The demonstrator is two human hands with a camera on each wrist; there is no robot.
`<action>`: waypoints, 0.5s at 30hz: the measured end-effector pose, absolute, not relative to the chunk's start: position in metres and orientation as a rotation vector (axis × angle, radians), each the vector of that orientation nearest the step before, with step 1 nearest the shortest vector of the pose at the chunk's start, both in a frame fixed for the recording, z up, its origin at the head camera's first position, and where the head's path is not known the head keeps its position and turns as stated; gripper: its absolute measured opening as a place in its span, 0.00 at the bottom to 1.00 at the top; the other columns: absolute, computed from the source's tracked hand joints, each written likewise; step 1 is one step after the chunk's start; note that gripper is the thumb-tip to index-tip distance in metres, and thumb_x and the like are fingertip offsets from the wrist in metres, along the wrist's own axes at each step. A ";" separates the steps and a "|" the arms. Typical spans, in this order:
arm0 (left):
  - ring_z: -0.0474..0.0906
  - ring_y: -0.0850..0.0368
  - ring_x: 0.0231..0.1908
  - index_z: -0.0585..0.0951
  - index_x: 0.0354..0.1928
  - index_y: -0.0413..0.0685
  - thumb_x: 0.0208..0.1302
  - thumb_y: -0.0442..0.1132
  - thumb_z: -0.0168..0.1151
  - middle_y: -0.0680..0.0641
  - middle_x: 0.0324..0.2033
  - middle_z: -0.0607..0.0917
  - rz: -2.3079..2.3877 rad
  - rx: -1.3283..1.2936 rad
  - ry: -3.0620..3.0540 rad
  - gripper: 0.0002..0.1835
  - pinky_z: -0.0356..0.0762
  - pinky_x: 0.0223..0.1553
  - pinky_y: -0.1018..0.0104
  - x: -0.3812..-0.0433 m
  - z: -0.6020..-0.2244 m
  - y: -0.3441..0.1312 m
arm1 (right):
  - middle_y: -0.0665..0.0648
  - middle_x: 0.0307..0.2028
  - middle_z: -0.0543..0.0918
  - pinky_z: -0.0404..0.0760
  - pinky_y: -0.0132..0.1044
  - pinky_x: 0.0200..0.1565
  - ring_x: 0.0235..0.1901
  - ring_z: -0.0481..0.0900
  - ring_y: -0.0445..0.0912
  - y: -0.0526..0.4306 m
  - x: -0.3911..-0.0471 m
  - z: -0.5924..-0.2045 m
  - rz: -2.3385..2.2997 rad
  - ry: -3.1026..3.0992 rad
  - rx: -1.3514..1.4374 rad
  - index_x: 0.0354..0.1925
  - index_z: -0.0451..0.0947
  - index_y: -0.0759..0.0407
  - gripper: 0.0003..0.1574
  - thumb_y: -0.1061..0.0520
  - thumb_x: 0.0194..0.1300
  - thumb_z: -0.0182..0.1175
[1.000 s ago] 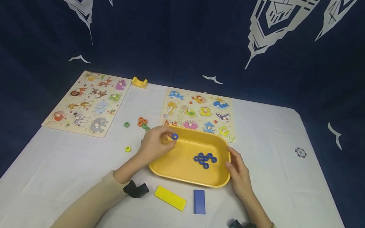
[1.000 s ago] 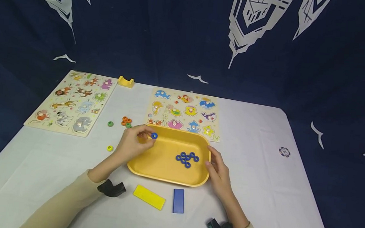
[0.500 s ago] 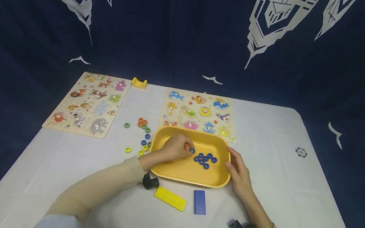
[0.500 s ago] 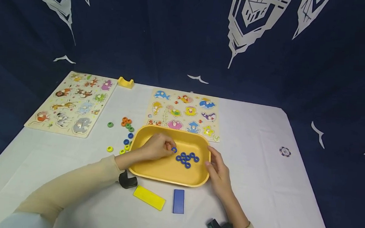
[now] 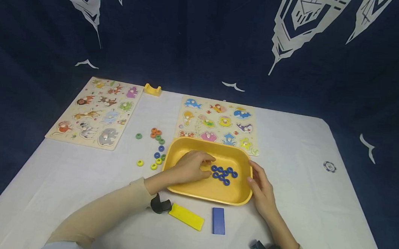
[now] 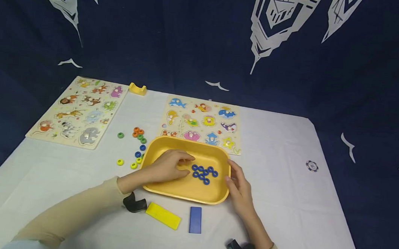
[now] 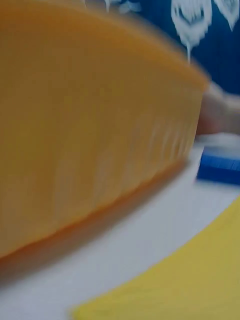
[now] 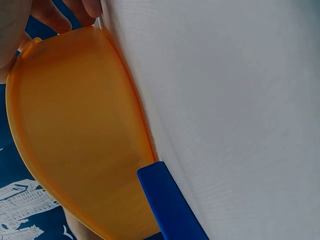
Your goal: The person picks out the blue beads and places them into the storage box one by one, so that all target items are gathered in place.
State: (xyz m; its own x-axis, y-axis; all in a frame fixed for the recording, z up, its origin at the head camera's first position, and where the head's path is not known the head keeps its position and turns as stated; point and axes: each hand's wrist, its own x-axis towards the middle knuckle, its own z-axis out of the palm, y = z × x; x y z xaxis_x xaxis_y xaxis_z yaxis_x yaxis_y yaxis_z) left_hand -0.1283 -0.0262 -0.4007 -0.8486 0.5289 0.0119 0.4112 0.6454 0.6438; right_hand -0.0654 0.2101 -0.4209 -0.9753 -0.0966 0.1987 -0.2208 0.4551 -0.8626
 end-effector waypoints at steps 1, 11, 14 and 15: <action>0.74 0.59 0.38 0.78 0.47 0.49 0.48 0.42 0.64 0.54 0.37 0.81 1.060 0.775 2.716 0.21 0.71 0.41 0.66 -0.125 -0.398 -0.031 | 0.58 0.62 0.63 0.60 0.19 0.55 0.62 0.60 0.50 0.210 -0.065 -0.421 1.551 -2.577 0.278 0.62 0.58 0.58 0.29 0.66 0.63 0.47; 0.73 0.57 0.40 0.80 0.41 0.44 0.47 0.33 0.65 0.51 0.38 0.81 1.773 0.539 2.879 0.15 0.74 0.40 0.55 -0.118 -0.404 -0.118 | 0.59 0.62 0.63 0.60 0.18 0.54 0.61 0.60 0.54 0.210 -0.065 -0.419 1.537 -2.580 0.286 0.62 0.58 0.58 0.28 0.66 0.63 0.47; 0.73 0.57 0.41 0.80 0.42 0.45 0.48 0.32 0.65 0.50 0.38 0.81 1.803 0.408 2.886 0.15 0.71 0.43 0.55 -0.118 -0.417 -0.142 | 0.58 0.62 0.63 0.60 0.18 0.54 0.61 0.61 0.54 0.209 -0.065 -0.420 1.541 -2.586 0.281 0.62 0.58 0.57 0.29 0.65 0.63 0.47; 0.73 0.57 0.41 0.80 0.42 0.46 0.48 0.32 0.65 0.50 0.39 0.81 1.805 0.369 2.883 0.16 0.71 0.44 0.56 -0.118 -0.422 -0.148 | 0.58 0.62 0.63 0.60 0.18 0.53 0.61 0.61 0.54 0.209 -0.065 -0.421 1.542 -2.588 0.279 0.62 0.58 0.57 0.29 0.65 0.63 0.47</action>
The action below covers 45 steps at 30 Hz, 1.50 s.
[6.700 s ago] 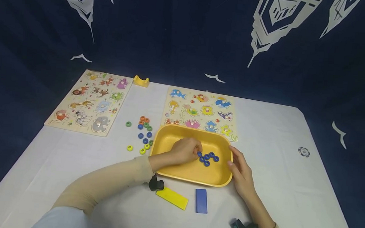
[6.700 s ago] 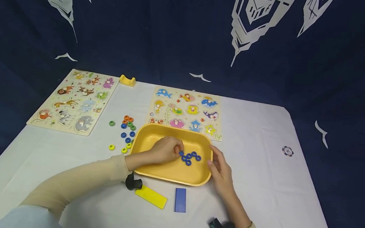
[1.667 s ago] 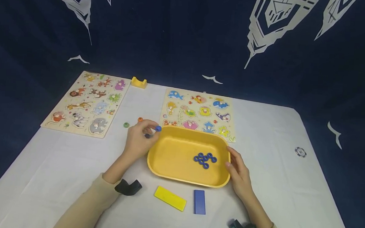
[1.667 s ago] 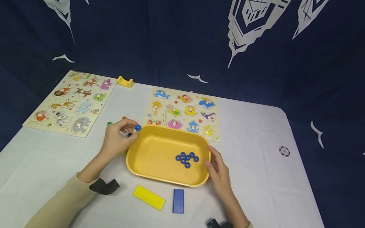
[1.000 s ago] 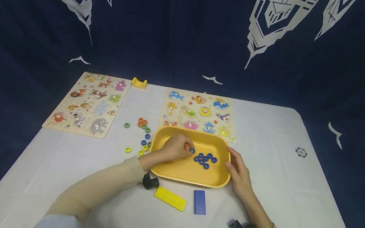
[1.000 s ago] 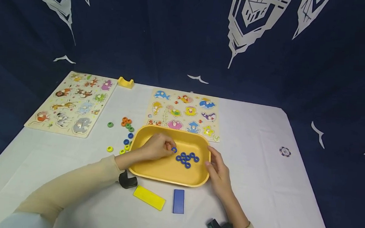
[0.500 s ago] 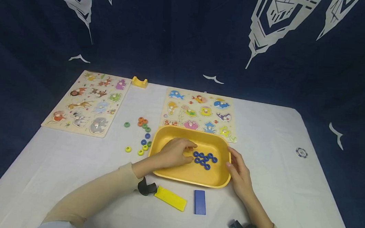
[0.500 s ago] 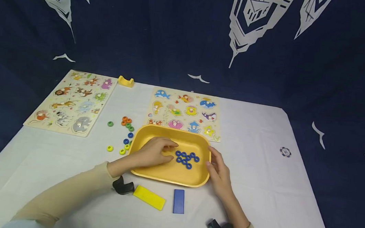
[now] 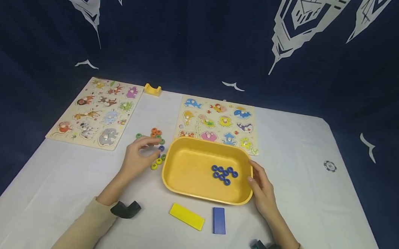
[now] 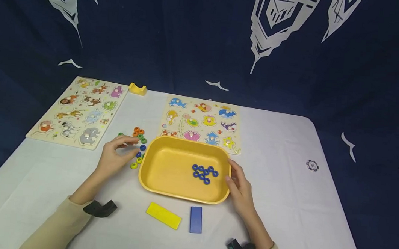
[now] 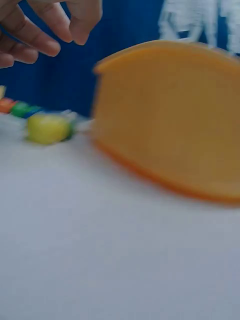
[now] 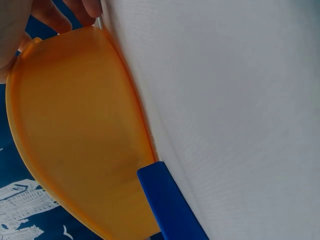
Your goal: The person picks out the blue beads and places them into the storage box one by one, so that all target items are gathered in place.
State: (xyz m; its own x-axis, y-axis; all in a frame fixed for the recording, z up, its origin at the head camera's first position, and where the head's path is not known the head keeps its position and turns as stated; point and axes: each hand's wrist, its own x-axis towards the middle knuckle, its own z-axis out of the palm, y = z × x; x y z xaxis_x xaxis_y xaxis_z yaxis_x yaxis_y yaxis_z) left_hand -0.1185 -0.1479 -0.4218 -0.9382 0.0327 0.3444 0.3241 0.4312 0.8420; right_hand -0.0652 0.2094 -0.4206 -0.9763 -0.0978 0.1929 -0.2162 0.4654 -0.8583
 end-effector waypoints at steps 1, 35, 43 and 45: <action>0.74 0.57 0.41 0.80 0.43 0.47 0.48 0.32 0.65 0.50 0.39 0.81 -1.511 -0.286 -2.418 0.16 0.71 0.44 0.56 -0.119 -0.426 -0.153 | 0.58 0.62 0.63 0.60 0.18 0.53 0.61 0.61 0.54 0.209 -0.065 -0.421 1.538 -2.592 0.276 0.62 0.58 0.57 0.29 0.65 0.63 0.47; 0.75 0.59 0.37 0.79 0.35 0.50 0.46 0.36 0.66 0.52 0.35 0.82 -1.429 -0.168 -2.465 0.11 0.73 0.40 0.64 -0.123 -0.429 -0.155 | 0.58 0.62 0.63 0.59 0.18 0.55 0.61 0.60 0.39 0.211 -0.066 -0.423 1.565 -2.570 0.296 0.62 0.58 0.57 0.29 0.65 0.63 0.48; 0.75 0.54 0.34 0.80 0.37 0.48 0.45 0.34 0.66 0.53 0.33 0.82 -1.602 -0.454 -2.462 0.13 0.75 0.38 0.56 -0.122 -0.387 -0.098 | 0.58 0.62 0.63 0.60 0.18 0.55 0.61 0.61 0.50 0.211 -0.066 -0.423 1.551 -2.579 0.288 0.62 0.58 0.57 0.29 0.65 0.63 0.47; 0.75 0.56 0.34 0.81 0.36 0.51 0.45 0.35 0.67 0.56 0.32 0.82 -1.548 -0.508 -2.541 0.12 0.76 0.37 0.60 -0.124 -0.387 -0.084 | 0.57 0.62 0.63 0.59 0.18 0.55 0.61 0.61 0.51 0.211 -0.066 -0.422 1.551 -2.583 0.285 0.62 0.58 0.57 0.28 0.65 0.63 0.47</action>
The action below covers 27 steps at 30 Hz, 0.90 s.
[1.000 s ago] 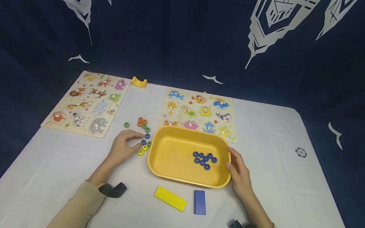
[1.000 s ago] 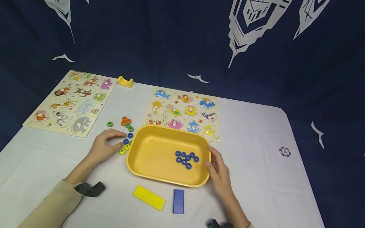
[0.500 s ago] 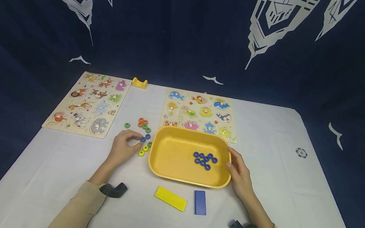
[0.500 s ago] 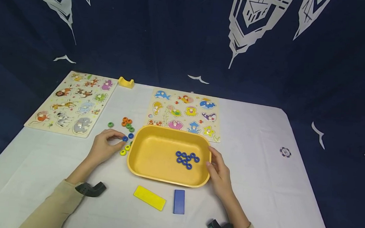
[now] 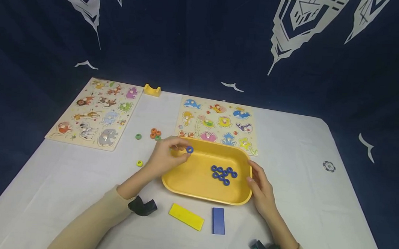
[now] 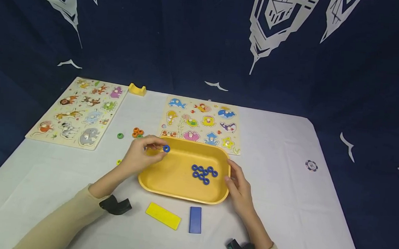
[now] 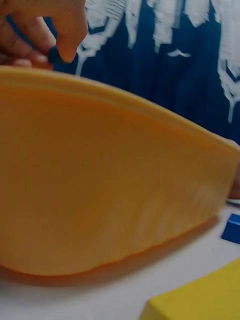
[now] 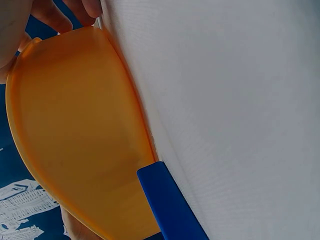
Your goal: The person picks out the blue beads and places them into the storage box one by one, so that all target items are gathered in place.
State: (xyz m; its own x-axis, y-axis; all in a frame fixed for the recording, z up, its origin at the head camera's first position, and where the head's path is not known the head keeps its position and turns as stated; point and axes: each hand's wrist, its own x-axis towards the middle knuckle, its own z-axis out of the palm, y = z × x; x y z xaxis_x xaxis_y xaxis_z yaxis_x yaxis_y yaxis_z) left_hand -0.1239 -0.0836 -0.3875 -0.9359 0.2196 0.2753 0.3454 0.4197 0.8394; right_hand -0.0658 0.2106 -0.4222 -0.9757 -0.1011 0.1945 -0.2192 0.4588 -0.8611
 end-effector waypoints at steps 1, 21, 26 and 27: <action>0.75 0.58 0.33 0.82 0.34 0.52 0.45 0.36 0.67 0.56 0.30 0.82 -1.511 -0.534 -2.583 0.11 0.75 0.36 0.63 -0.125 -0.389 -0.077 | 0.57 0.62 0.63 0.59 0.18 0.55 0.61 0.61 0.52 0.210 -0.066 -0.422 1.549 -2.585 0.285 0.62 0.58 0.57 0.29 0.65 0.63 0.47; 0.72 0.65 0.22 0.82 0.31 0.50 0.41 0.38 0.67 0.60 0.16 0.77 -1.062 -0.651 -3.161 0.10 0.70 0.28 0.72 -0.139 -0.417 -0.007 | 0.52 0.63 0.63 0.60 0.19 0.55 0.62 0.60 0.49 0.220 -0.071 -0.436 1.541 -2.582 0.273 0.63 0.58 0.49 0.29 0.61 0.64 0.48; 0.74 0.64 0.29 0.81 0.37 0.49 0.43 0.39 0.67 0.58 0.23 0.80 -1.120 -0.663 -3.114 0.14 0.70 0.35 0.71 -0.130 -0.409 -0.013 | 0.57 0.63 0.63 0.60 0.18 0.54 0.61 0.60 0.53 0.210 -0.066 -0.420 1.555 -2.594 0.259 0.62 0.58 0.57 0.28 0.63 0.64 0.47; 0.74 0.63 0.31 0.81 0.38 0.48 0.44 0.39 0.66 0.57 0.25 0.81 -1.151 -0.671 -3.071 0.15 0.70 0.36 0.70 -0.127 -0.406 -0.016 | 0.57 0.63 0.63 0.60 0.18 0.54 0.61 0.60 0.53 0.210 -0.066 -0.420 1.556 -2.595 0.260 0.62 0.58 0.57 0.28 0.64 0.63 0.47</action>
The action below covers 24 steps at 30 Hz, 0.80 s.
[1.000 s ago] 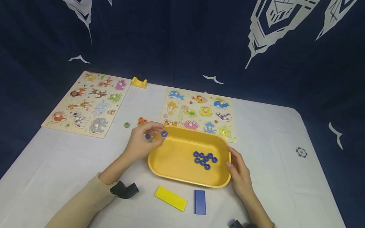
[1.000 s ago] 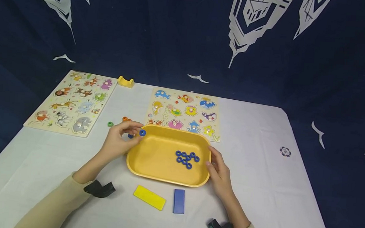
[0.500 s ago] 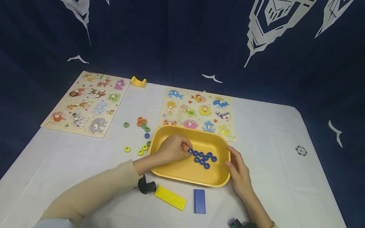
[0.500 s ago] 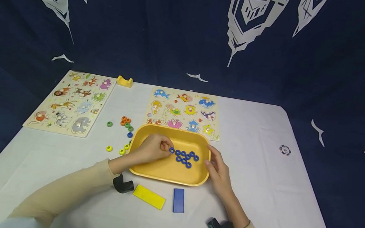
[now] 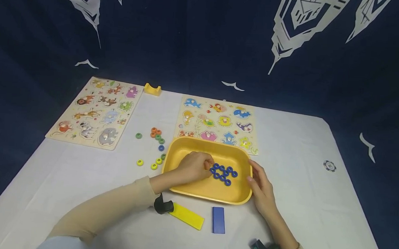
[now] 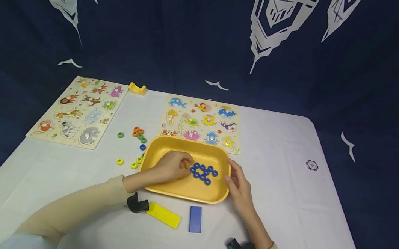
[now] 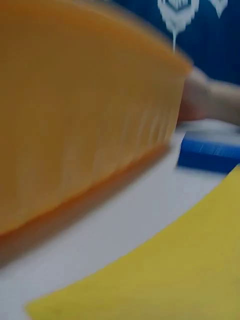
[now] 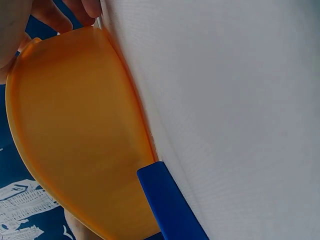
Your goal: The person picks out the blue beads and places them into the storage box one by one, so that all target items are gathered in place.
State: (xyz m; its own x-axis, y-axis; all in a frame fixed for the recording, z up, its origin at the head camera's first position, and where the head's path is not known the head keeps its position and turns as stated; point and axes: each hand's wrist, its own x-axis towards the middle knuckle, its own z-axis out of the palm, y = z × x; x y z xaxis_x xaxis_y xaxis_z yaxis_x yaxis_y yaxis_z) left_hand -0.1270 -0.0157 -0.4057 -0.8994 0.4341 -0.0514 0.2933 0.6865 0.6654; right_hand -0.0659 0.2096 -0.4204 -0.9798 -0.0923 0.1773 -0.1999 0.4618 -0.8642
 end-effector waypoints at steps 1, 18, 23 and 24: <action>0.74 0.62 0.32 0.81 0.39 0.48 0.45 0.39 0.66 0.56 0.27 0.81 1.065 0.608 2.709 0.15 0.69 0.37 0.70 -0.124 -0.402 -0.019 | 0.57 0.63 0.63 0.60 0.18 0.54 0.61 0.60 0.53 0.209 -0.066 -0.421 1.557 -2.593 0.264 0.62 0.58 0.57 0.28 0.64 0.63 0.47; 0.74 0.54 0.39 0.80 0.39 0.44 0.48 0.34 0.66 0.50 0.37 0.80 1.830 0.324 3.008 0.13 0.73 0.44 0.59 -0.132 -0.434 -0.142 | 0.58 0.62 0.63 0.60 0.18 0.54 0.61 0.61 0.54 0.210 -0.066 -0.421 1.545 -2.583 0.274 0.62 0.58 0.57 0.28 0.64 0.63 0.48; 0.75 0.57 0.41 0.80 0.40 0.46 0.46 0.35 0.67 0.50 0.38 0.79 1.758 0.230 3.009 0.16 0.73 0.46 0.62 -0.135 -0.450 -0.150 | 0.58 0.62 0.63 0.60 0.18 0.54 0.61 0.60 0.54 0.210 -0.066 -0.422 1.542 -2.590 0.276 0.62 0.58 0.57 0.28 0.64 0.63 0.48; 0.75 0.57 0.41 0.80 0.40 0.46 0.45 0.35 0.68 0.50 0.38 0.79 1.736 0.213 3.011 0.16 0.73 0.46 0.62 -0.135 -0.452 -0.151 | 0.57 0.62 0.63 0.60 0.18 0.54 0.61 0.60 0.53 0.210 -0.066 -0.422 1.543 -2.589 0.277 0.62 0.58 0.57 0.28 0.64 0.63 0.48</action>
